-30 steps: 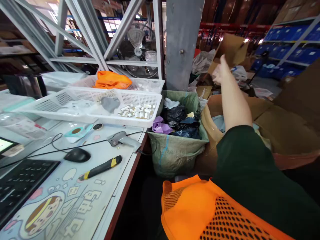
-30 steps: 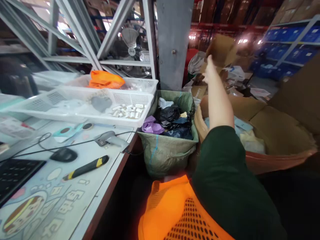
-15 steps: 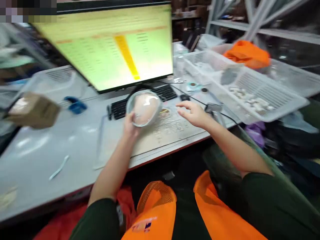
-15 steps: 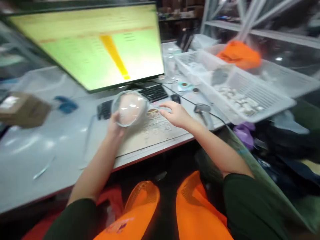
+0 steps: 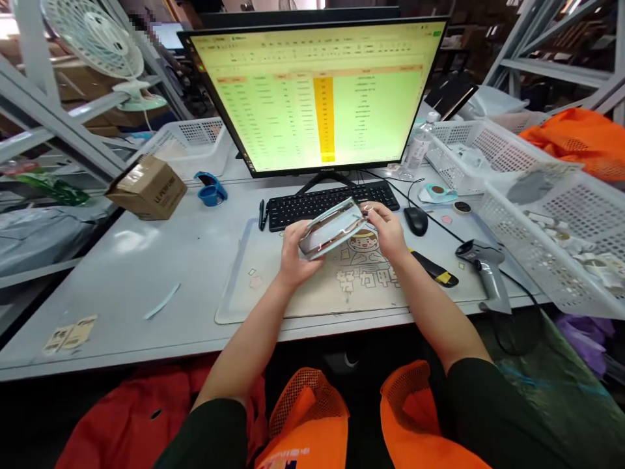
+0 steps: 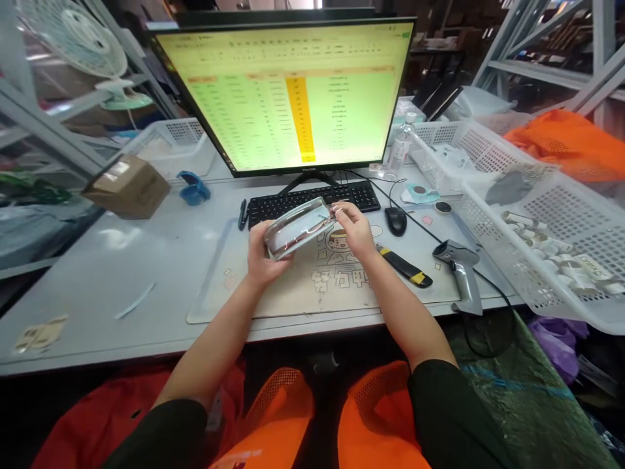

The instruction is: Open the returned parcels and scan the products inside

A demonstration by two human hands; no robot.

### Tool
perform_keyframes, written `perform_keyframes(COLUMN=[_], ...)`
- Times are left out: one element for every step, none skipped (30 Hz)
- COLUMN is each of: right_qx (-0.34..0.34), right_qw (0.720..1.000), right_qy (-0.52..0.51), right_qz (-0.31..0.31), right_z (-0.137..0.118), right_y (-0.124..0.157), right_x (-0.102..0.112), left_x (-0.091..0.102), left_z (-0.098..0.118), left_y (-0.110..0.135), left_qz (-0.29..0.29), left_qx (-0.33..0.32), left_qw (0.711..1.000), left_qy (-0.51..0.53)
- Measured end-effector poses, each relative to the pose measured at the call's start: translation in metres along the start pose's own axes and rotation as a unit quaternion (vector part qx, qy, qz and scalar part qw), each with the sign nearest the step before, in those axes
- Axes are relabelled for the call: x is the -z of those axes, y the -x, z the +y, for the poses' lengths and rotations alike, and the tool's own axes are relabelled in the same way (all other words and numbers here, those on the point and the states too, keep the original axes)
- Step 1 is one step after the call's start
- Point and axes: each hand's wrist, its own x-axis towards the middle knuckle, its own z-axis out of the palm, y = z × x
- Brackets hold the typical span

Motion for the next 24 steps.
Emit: perform_keyframes(right_qx=[0.016,0.041,0.071,0.102,0.123,0.129,0.119,0.096,0.063,0.024,-0.017,-0.058,-0.098,-0.131,-0.158,-0.177,-0.19,-0.197,-0.202,-0.205,-0.204,-0.2,-0.192,-0.182], right_qw=[0.999,0.995,0.989,0.983,0.98,0.98,0.983,0.986,0.987,0.986,0.982,0.974,0.964,0.952,0.939,0.927,0.917,0.908,0.901,0.896,0.893,0.892,0.893,0.895], right_qy=[0.014,0.037,0.065,0.093,0.115,0.128,0.134,0.138,0.146,0.159,0.175,0.19,0.203,0.213,0.222,0.229,0.237,0.244,0.25,0.252,0.253,0.255,0.258,0.264], right_qz=[0.039,0.079,0.109,0.119,0.106,0.076,0.039,0.004,-0.024,-0.048,-0.075,-0.108,-0.142,-0.177,-0.209,-0.237,-0.259,-0.278,-0.293,-0.304,-0.311,-0.314,-0.313,-0.309], right_z=[-0.002,-0.005,-0.009,-0.014,-0.019,-0.024,-0.028,-0.031,-0.032,-0.033,-0.034,-0.033,-0.032,-0.031,-0.03,-0.029,-0.029,-0.028,-0.028,-0.028,-0.028,-0.028,-0.029,-0.03], right_y=[0.003,0.005,0.007,0.009,0.011,0.012,0.012,0.012,0.012,0.01,0.009,0.007,0.005,0.003,0.002,0.0,-0.001,-0.002,-0.003,-0.004,-0.005,-0.007,-0.008,-0.008], right_x=[0.002,0.003,0.003,0.004,0.004,0.005,0.006,0.007,0.008,0.009,0.011,0.012,0.013,0.015,0.016,0.018,0.019,0.021,0.022,0.023,0.024,0.024,0.024,0.023], left_x=[-0.001,-0.002,-0.003,-0.004,-0.005,-0.005,-0.005,-0.004,-0.004,-0.003,-0.003,-0.004,-0.004,-0.005,-0.005,-0.006,-0.006,-0.006,-0.006,-0.006,-0.006,-0.006,-0.006,-0.006], left_z=[0.003,0.006,0.008,0.009,0.011,0.011,0.012,0.013,0.013,0.014,0.015,0.016,0.017,0.018,0.019,0.019,0.02,0.021,0.022,0.024,0.025,0.026,0.026,0.027], left_y=[0.0,-0.001,-0.002,-0.003,-0.004,-0.005,-0.005,-0.005,-0.005,-0.005,-0.005,-0.005,-0.005,-0.005,-0.004,-0.004,-0.004,-0.004,-0.004,-0.004,-0.005,-0.004,-0.004,-0.004], left_qz=[0.005,0.01,0.013,0.012,0.007,0.001,-0.004,-0.008,-0.012,-0.017,-0.023,-0.031,-0.04,-0.052,-0.064,-0.077,-0.089,-0.098,-0.103,-0.106,-0.108,-0.113,-0.119,-0.128], left_qx=[-0.039,-0.059,-0.066,-0.066,-0.065,-0.065,-0.067,-0.071,-0.075,-0.077,-0.079,-0.08,-0.081,-0.08,-0.08,-0.081,-0.081,-0.083,-0.085,-0.088,-0.088,-0.082,-0.071,-0.056], left_qw=[0.999,0.998,0.997,0.997,0.997,0.997,0.997,0.996,0.996,0.996,0.996,0.996,0.995,0.994,0.993,0.992,0.99,0.989,0.988,0.988,0.988,0.988,0.987,0.986], left_qy=[-0.017,-0.029,-0.036,-0.04,-0.042,-0.043,-0.044,-0.045,-0.044,-0.043,-0.042,-0.04,-0.04,-0.045,-0.053,-0.062,-0.069,-0.073,-0.072,-0.068,-0.065,-0.069,-0.079,-0.095])
